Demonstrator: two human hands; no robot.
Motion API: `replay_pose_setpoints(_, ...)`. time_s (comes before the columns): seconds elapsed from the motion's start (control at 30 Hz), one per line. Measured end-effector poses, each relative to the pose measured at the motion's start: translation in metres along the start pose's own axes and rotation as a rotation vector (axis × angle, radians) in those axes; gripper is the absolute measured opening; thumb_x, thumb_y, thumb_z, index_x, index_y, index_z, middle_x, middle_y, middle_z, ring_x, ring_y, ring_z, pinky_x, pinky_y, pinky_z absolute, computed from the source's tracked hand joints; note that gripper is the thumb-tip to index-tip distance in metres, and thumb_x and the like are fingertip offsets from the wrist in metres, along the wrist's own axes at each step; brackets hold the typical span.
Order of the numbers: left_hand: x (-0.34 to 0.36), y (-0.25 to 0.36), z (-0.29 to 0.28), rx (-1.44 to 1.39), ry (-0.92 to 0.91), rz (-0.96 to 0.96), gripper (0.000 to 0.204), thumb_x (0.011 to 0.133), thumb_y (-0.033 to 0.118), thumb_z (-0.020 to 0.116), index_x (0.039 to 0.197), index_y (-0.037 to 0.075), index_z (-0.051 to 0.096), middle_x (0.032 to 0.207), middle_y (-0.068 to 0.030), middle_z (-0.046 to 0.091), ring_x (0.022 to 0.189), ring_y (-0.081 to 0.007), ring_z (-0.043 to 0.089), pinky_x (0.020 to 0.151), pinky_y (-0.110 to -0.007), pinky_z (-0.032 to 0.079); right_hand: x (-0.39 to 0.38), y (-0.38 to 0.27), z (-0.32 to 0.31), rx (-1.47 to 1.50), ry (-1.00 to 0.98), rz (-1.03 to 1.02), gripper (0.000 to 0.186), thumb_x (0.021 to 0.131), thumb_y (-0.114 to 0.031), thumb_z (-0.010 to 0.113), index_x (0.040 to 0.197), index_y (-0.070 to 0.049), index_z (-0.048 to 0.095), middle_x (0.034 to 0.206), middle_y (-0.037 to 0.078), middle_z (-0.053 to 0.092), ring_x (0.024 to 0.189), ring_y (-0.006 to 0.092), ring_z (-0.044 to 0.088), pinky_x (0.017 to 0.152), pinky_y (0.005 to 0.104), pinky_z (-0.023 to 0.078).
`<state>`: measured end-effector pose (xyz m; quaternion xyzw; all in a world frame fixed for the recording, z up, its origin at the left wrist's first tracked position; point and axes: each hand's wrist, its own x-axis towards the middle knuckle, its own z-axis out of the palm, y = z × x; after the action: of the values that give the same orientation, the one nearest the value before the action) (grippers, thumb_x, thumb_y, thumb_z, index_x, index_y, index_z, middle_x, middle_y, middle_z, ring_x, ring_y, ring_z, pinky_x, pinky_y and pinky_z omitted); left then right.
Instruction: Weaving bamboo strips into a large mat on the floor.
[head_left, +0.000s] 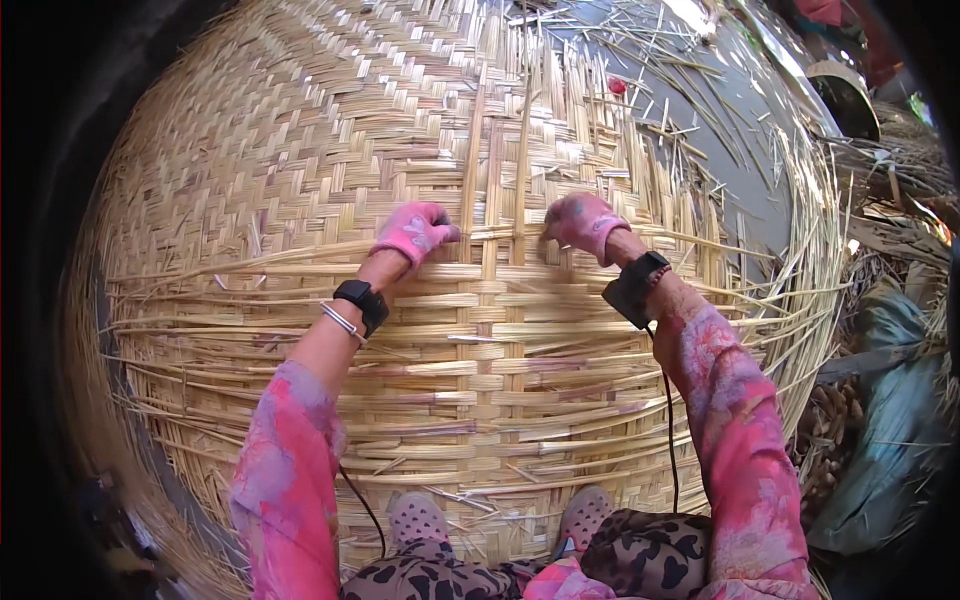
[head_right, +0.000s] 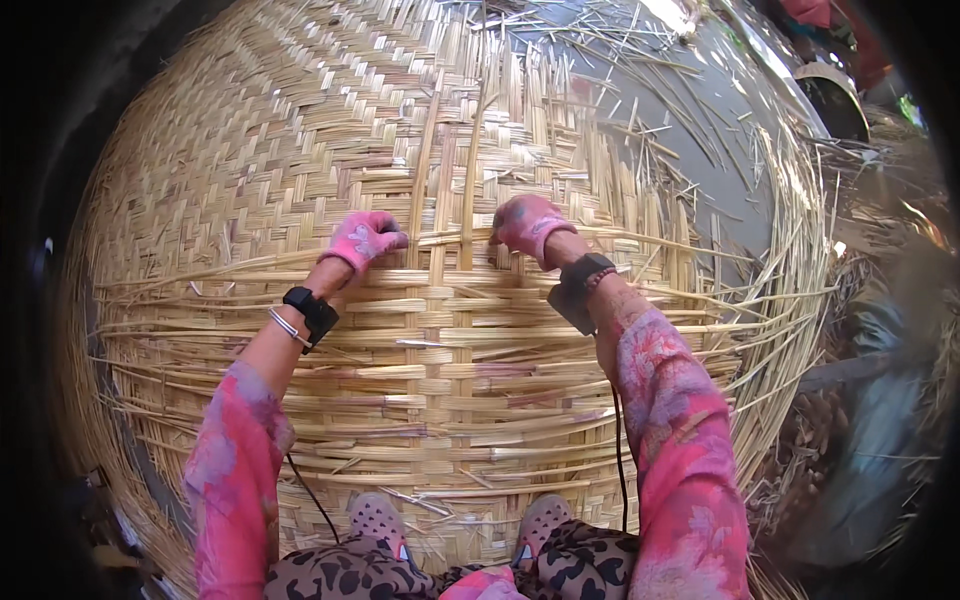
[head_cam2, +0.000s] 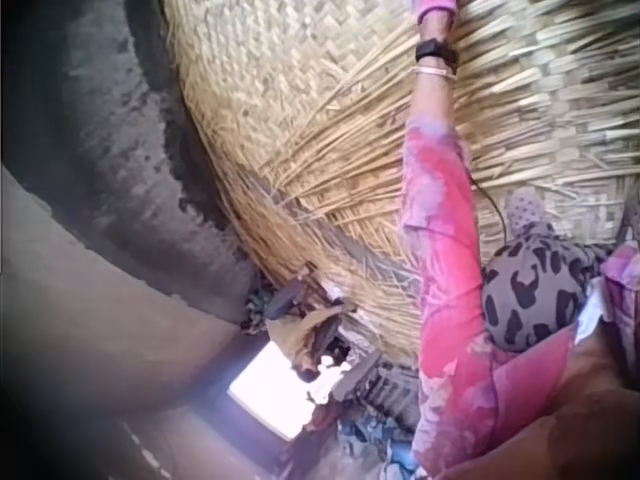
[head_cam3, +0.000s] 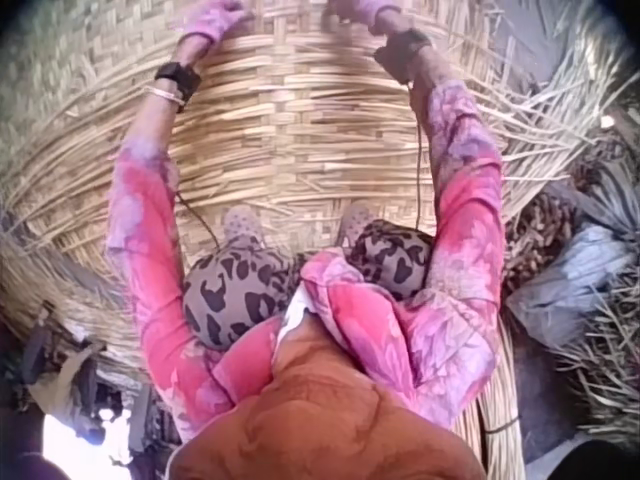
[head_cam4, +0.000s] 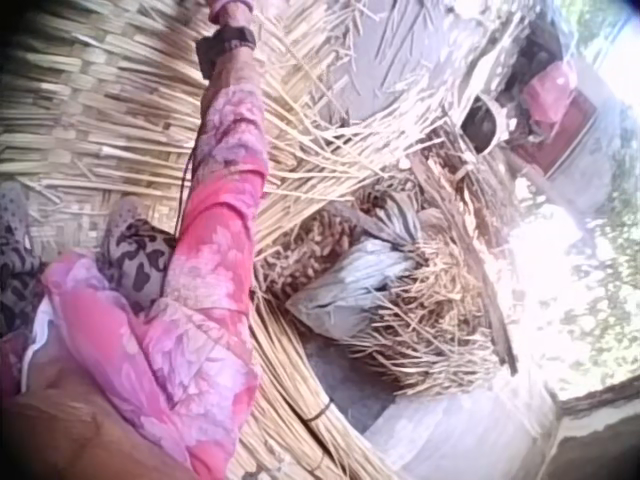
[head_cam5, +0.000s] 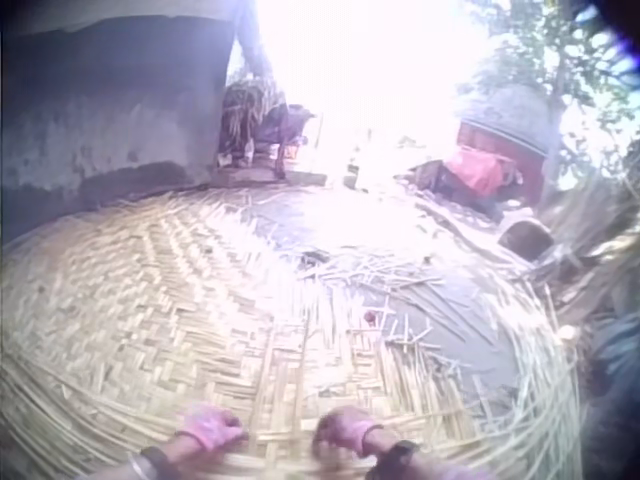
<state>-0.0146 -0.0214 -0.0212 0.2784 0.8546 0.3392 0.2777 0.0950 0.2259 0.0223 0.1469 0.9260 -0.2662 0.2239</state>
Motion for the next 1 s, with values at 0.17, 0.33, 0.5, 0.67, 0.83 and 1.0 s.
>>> replay_pose_setpoints(0.17,-0.003,-0.002,-0.012,0.140,0.014,-0.004,0.026,0.077,0.032,0.064,0.077,0.006,0.066,0.065,-0.0087,0.061,0.064,-0.0212,0.057,0.062,-0.034,0.045,-0.006,0.038,-0.019,-0.204,0.034,0.159,0.013,0.072,-0.021,0.066,0.080,-0.011,0.071,0.072,0.007,0.067,0.068,0.0206,0.064,0.067,0.0334,0.050)
replay_pose_setpoints(0.33,-0.005,0.005,-0.012,0.252,0.012,-0.061,0.029,0.078,0.036,0.062,0.082,0.007,0.066,0.069,-0.0114,0.062,0.067,-0.0266,0.059,0.064,-0.036,0.045,-0.011,0.018,-0.005,0.132,-0.064,0.093,0.027,0.074,-0.031,0.065,0.088,-0.008,0.070,0.079,0.010,0.068,0.073,0.0218,0.065,0.069,0.0331,0.050)
replay_pose_setpoints(0.5,-0.004,0.013,-0.009,0.325,0.029,-0.053,0.031,0.078,0.041,0.060,0.085,0.012,0.067,0.080,-0.0134,0.065,0.079,-0.0322,0.061,0.069,-0.042,0.047,0.003,-0.007,0.017,-0.200,0.233,-0.045,0.022,0.074,-0.028,0.064,0.083,-0.009,0.070,0.080,0.012,0.067,0.074,0.0272,0.066,0.070,0.0336,0.051)
replay_pose_setpoints(0.67,-0.007,0.017,-0.005,0.322,0.108,-0.038,0.031,0.079,0.041,0.060,0.085,0.012,0.066,0.079,-0.0133,0.065,0.079,-0.0320,0.061,0.069,-0.043,0.047,0.006,-0.012,0.029,-0.405,0.267,-0.029,0.019,0.072,-0.025,0.063,0.081,-0.010,0.069,0.081,0.013,0.067,0.077,0.0302,0.065,0.071,0.0373,0.052)
replay_pose_setpoints(0.83,-0.011,0.019,-0.011,0.285,0.105,-0.040,0.031,0.077,0.040,0.062,0.080,0.009,0.066,0.071,-0.0130,0.063,0.071,-0.0303,0.060,0.064,-0.040,0.046,-0.007,-0.014,0.024,-0.174,0.183,0.012,0.019,0.070,-0.024,0.064,0.081,-0.010,0.069,0.078,0.012,0.067,0.076,0.0305,0.065,0.069,0.0387,0.052)
replay_pose_setpoints(1.0,-0.009,0.021,-0.015,0.306,0.062,-0.035,0.031,0.076,0.040,0.062,0.079,0.009,0.066,0.070,-0.0127,0.063,0.070,-0.0311,0.060,0.064,-0.040,0.046,-0.005,-0.011,0.014,-0.040,0.070,0.040,0.019,0.071,-0.026,0.064,0.079,-0.010,0.070,0.078,0.014,0.066,0.076,0.0306,0.064,0.070,0.0383,0.051)
